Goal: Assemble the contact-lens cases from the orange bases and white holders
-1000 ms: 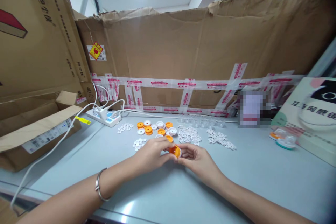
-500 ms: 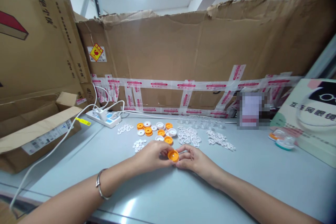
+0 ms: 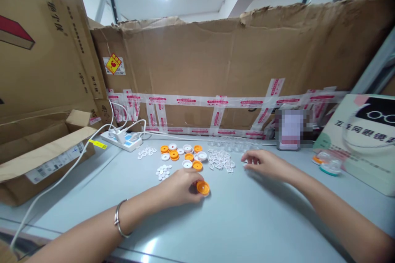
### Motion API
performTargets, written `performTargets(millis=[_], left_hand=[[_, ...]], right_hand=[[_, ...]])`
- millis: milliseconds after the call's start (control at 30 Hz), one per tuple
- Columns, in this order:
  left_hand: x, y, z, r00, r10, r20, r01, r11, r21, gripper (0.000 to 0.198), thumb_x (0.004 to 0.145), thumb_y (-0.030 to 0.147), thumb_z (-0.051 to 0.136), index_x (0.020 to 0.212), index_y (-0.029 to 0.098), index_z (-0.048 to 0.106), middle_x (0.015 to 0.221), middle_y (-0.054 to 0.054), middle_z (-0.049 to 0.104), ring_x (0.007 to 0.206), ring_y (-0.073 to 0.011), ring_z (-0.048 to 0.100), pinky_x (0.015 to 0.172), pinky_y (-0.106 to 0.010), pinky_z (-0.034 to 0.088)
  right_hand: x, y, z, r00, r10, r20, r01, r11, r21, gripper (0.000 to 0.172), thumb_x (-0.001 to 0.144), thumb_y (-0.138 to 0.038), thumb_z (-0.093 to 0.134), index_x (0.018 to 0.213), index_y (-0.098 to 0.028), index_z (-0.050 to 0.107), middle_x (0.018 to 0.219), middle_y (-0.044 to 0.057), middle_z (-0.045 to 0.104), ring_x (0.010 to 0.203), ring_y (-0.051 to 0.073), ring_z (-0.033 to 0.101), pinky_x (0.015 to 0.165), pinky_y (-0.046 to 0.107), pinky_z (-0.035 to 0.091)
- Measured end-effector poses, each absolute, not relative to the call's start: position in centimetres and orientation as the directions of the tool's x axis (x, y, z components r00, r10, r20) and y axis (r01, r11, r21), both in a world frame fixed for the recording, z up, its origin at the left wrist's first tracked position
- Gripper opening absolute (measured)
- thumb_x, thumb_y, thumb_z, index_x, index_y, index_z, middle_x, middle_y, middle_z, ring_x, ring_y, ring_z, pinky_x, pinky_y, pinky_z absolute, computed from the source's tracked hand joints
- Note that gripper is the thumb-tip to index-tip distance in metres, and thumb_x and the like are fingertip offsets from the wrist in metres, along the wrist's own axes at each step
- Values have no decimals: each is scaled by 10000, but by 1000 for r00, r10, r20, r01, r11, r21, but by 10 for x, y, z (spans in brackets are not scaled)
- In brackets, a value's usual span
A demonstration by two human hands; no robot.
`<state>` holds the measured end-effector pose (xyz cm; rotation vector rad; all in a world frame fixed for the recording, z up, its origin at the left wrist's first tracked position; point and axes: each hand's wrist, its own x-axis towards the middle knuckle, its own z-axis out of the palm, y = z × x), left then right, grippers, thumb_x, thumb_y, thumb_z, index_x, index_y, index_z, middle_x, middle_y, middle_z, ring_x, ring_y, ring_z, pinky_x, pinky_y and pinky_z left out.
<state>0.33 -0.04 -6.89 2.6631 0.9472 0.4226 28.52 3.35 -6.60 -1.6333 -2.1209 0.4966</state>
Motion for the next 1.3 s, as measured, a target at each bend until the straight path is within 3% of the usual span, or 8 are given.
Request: performTargets(millis=[267, 567, 667, 767, 867, 933, 1133, 1300], left_hand=[[4, -2, -69, 744, 644, 178, 550, -742, 382, 137, 733, 202, 542, 852, 168, 602, 754, -24, 583, 704, -147, 518, 634, -230, 388], [3, -3, -70, 747, 640, 178, 543, -742, 393, 198, 758, 262, 552, 923, 170, 610, 815, -50, 609, 760, -171, 551, 681, -257, 419], [2, -2, -71, 727, 661, 185, 556, -725, 407, 320, 753, 343, 586, 1016, 162, 592, 891, -80, 623, 825, -204, 566, 726, -298, 435], [2, -1, -70, 670, 701, 246, 563, -695, 448, 403, 753, 399, 593, 1072, 154, 570, 964, -100, 620, 874, -218, 566, 756, -322, 443], [4, 0, -69, 613, 707, 354, 518, -697, 495, 303, 784, 359, 571, 1018, 168, 591, 963, -78, 630, 893, -196, 570, 794, -319, 441], [7, 1, -69, 586, 697, 413, 476, -709, 520, 242, 791, 317, 569, 987, 178, 599, 977, -66, 637, 921, -188, 570, 824, -321, 435], [13, -1, -70, 541, 699, 467, 403, -703, 586, 183, 795, 226, 556, 964, 183, 612, 937, -47, 653, 875, -160, 591, 796, -289, 451], [14, -3, -68, 543, 705, 456, 366, -687, 627, 118, 799, 204, 547, 841, 177, 654, 797, -25, 681, 729, -140, 615, 692, -254, 462]], right_hand=[[296, 39, -77, -327, 942, 73, 900, 334, -279, 199, 674, -198, 523, 759, -212, 702, 717, 54, 614, 661, 186, 566, 628, 268, 413], [293, 41, -77, -344, 929, 135, 885, 369, -282, 192, 727, -241, 496, 673, -202, 675, 714, 55, 605, 672, 191, 561, 654, 291, 405], [289, 38, -69, -281, 937, 207, 873, 339, -349, 192, 734, -283, 501, 668, -205, 664, 738, 54, 575, 708, 195, 551, 678, 309, 410], [276, 32, -63, -174, 942, 286, 786, 308, -536, 185, 714, -343, 528, 657, -206, 640, 783, 49, 567, 723, 188, 547, 667, 308, 418], [251, 24, -62, -157, 968, 197, 526, 250, -813, 218, 693, -406, 546, 645, -198, 586, 633, 12, 572, 603, 161, 539, 573, 286, 416], [231, 17, -64, -199, 974, 112, 364, 179, -914, 242, 654, -431, 595, 642, -191, 569, 542, -19, 547, 520, 136, 516, 536, 277, 409], [192, -1, -72, -204, 973, 104, 111, 129, -985, 250, 595, -397, 667, 654, -191, 537, 509, -50, 558, 480, 104, 512, 516, 255, 414], [184, -6, -73, -235, 968, 85, 52, 100, -994, 292, 581, -393, 696, 658, -196, 494, 484, -68, 551, 459, 92, 502, 507, 241, 415]])
